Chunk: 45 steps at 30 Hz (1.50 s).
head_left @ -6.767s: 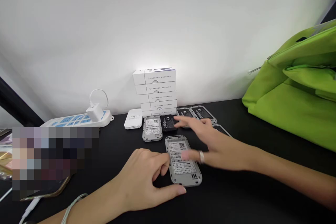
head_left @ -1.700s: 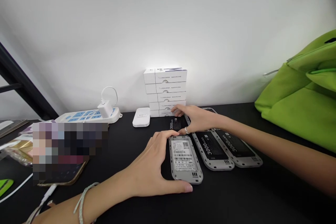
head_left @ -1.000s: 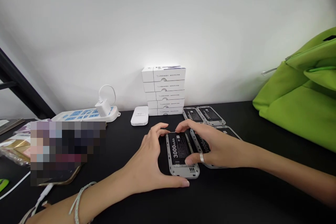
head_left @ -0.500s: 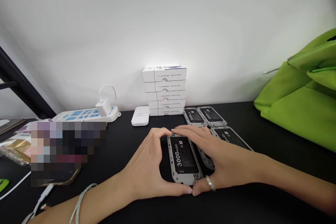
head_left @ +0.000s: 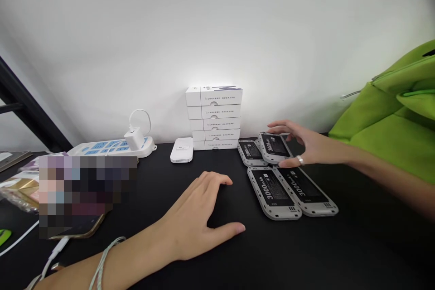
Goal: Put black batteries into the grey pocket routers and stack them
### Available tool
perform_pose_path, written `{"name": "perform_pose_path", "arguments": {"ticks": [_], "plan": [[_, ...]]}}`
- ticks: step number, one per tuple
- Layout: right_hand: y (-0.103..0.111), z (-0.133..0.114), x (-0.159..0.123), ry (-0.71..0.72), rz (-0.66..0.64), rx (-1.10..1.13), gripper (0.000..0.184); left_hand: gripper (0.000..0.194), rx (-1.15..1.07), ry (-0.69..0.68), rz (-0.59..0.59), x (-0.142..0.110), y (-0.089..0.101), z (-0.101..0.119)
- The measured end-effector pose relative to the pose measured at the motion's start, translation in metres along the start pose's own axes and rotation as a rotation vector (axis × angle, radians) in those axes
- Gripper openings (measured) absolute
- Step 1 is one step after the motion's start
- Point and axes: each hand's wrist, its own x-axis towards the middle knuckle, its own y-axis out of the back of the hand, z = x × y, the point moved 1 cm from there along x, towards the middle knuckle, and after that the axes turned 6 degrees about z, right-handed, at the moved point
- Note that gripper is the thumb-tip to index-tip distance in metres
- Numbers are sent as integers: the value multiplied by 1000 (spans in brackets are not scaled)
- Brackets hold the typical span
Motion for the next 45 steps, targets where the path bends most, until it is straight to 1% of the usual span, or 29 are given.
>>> {"name": "perform_pose_path", "arguments": {"ticks": [2,4,6,9,11,12,13,15,16,17,18,20,21,22,24,25,26,27,29,30,31,33,35,37,39,40,42,45], "plan": [[2,21,2,-36,-55,33,86,45,0,4,-15,0,1,2],[-1,33,2,-2,-101,99,82,45,-2,7,-13,0,2,2],[-6,36,1,43,-144,146,81,47,-2,6,-2,0,1,1],[-12,27,-1,28,-160,91,85,48,0,-5,14,-1,1,0],[-14,9,-3,41,-96,23,78,45,3,-19,19,-1,2,1],[-15,-4,-5,82,-38,-6,71,41,7,-24,20,-1,2,2],[-18,-20,-8,149,27,-31,62,36,13,-26,14,-1,2,3],[-27,-58,-18,344,173,-79,33,21,42,-29,-16,0,2,4],[-35,-77,-25,441,191,-81,20,15,64,-35,-31,0,1,3],[-45,-94,-34,517,136,-68,13,13,84,-47,-42,0,0,3],[-58,-108,-43,590,56,-38,13,14,100,-66,-47,0,-1,3],[-86,-126,-61,728,-43,-15,22,18,116,-101,-39,1,-3,1],[-100,-130,-69,778,-45,-7,27,19,115,-113,-37,1,-4,0],[-111,-131,-76,808,37,62,35,21,113,-120,-36,1,-5,0],[-127,-129,-82,740,4,82,36,23,110,-125,-42,2,-6,-2],[-128,-128,-83,704,-31,99,37,23,110,-125,-46,2,-6,-2],[-125,-128,-82,674,-89,114,37,23,110,-123,-49,2,-7,-2],[-118,-129,-79,652,-156,137,35,22,111,-120,-54,2,-7,-3],[-92,-129,-69,610,-274,195,31,20,114,-118,-63,2,-6,-3],[-77,-127,-63,551,-349,198,22,19,115,-116,-67,2,-5,-2],[-61,-122,-56,496,-362,198,26,19,116,-113,-71,2,-4,-1],[-36,-105,-43,362,-326,107,42,21,111,-101,-78,2,-2,0],[-21,-80,-34,277,-261,-45,59,22,102,-91,-82,2,-1,2],[-19,-58,-31,224,-250,-147,70,23,96,-90,-73,2,0,2],[-23,-47,-32,177,-259,-225,81,23,93,-95,-64,2,0,2],[-25,-46,-33,159,-267,-260,86,24,92,-97,-62,2,-1,2],[-29,-53,-36,145,-285,-308,92,22,95,-96,-66,2,0,2],[-32,-73,-39,148,-293,-259,94,19,89,-50,-58,1,0,2]]}}
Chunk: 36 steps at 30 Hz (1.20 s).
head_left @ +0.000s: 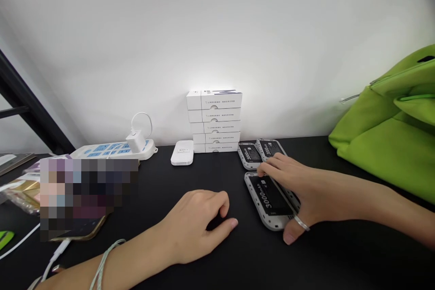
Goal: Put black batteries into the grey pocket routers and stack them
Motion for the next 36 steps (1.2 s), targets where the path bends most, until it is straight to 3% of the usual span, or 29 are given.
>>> {"name": "perform_pose_path", "arguments": {"ticks": [1,3,6,11,15,17,19,23,25,27,29,32,36], "plan": [[0,-7,0,-4,-1,44,95,24,-14,15,22,0,0,0],[-4,-20,1,-28,-10,142,95,56,-58,14,88,0,0,0],[-15,-36,2,-66,-18,276,80,93,-121,-24,129,0,-1,-2],[-27,-49,15,-121,65,481,51,94,-163,29,96,0,-4,-7],[-23,-49,33,-180,30,527,44,98,-189,28,103,-2,-5,-8],[-18,-50,37,-178,86,537,44,100,-193,50,143,-2,-6,-8],[-14,-52,39,-127,150,603,45,101,-187,110,196,-1,-7,-11],[-9,-51,43,63,72,1041,39,97,-187,247,267,1,-8,-15],[-8,-41,49,65,170,1160,37,95,-179,300,308,1,-7,-16],[-8,-27,56,-16,328,1074,34,94,-175,372,328,2,-7,-18],[-11,-11,63,-96,377,893,28,93,-181,428,319,2,-7,-20],[-18,5,70,-123,326,734,31,83,-170,409,332,4,-7,-26],[-22,5,72,-51,243,517,63,61,-140,374,383,8,-8,-36]]}}
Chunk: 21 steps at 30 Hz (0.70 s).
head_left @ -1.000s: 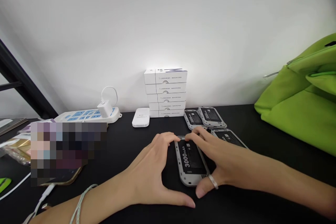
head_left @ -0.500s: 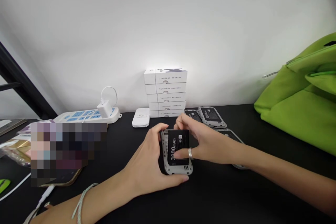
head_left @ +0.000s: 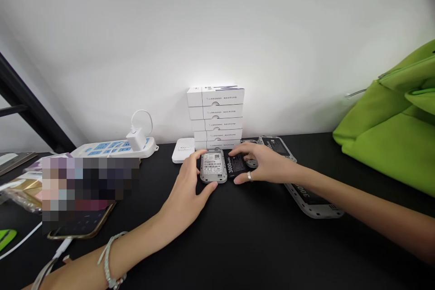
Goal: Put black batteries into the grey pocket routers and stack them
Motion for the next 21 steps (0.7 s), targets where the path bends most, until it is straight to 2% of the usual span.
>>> {"name": "perform_pose_path", "arguments": {"ticks": [3,5,9,13,15,18,21], "plan": [[-3,-6,-2,37,-56,-251,67,52,-2,-1,-4,4,0,-5],[-6,-7,-4,51,-65,-342,66,49,1,-8,-9,5,0,-6],[-10,-4,-4,142,-39,-416,58,48,15,-17,-7,4,0,-7],[9,-1,1,197,33,-435,50,48,51,-43,5,1,1,-3],[27,4,4,147,7,-455,63,47,71,-60,5,0,1,1],[47,17,6,43,-79,-531,98,47,89,-96,-23,-3,1,5],[52,30,6,-53,-104,-531,108,49,105,-129,-39,-5,1,7]]}}
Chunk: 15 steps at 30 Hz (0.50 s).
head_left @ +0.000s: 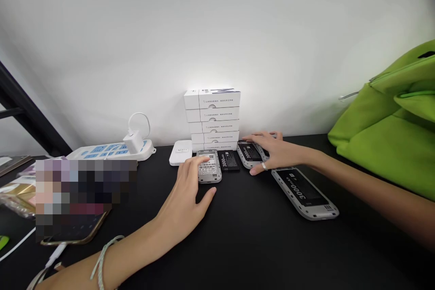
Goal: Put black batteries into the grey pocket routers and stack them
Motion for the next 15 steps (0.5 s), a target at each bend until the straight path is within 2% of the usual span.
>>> {"name": "perform_pose_path", "arguments": {"ticks": [4,9,12,15], "plan": [[-1,-7,-3,-39,-21,42,101,50,8,-25,3,-2,2,2],[21,-43,-20,58,-70,29,79,52,-3,-193,-28,-7,6,13],[26,-70,-33,178,-63,66,75,80,-62,-271,-86,-12,7,20],[17,-94,-45,246,-86,118,72,102,-139,-246,-123,-16,6,23]]}}
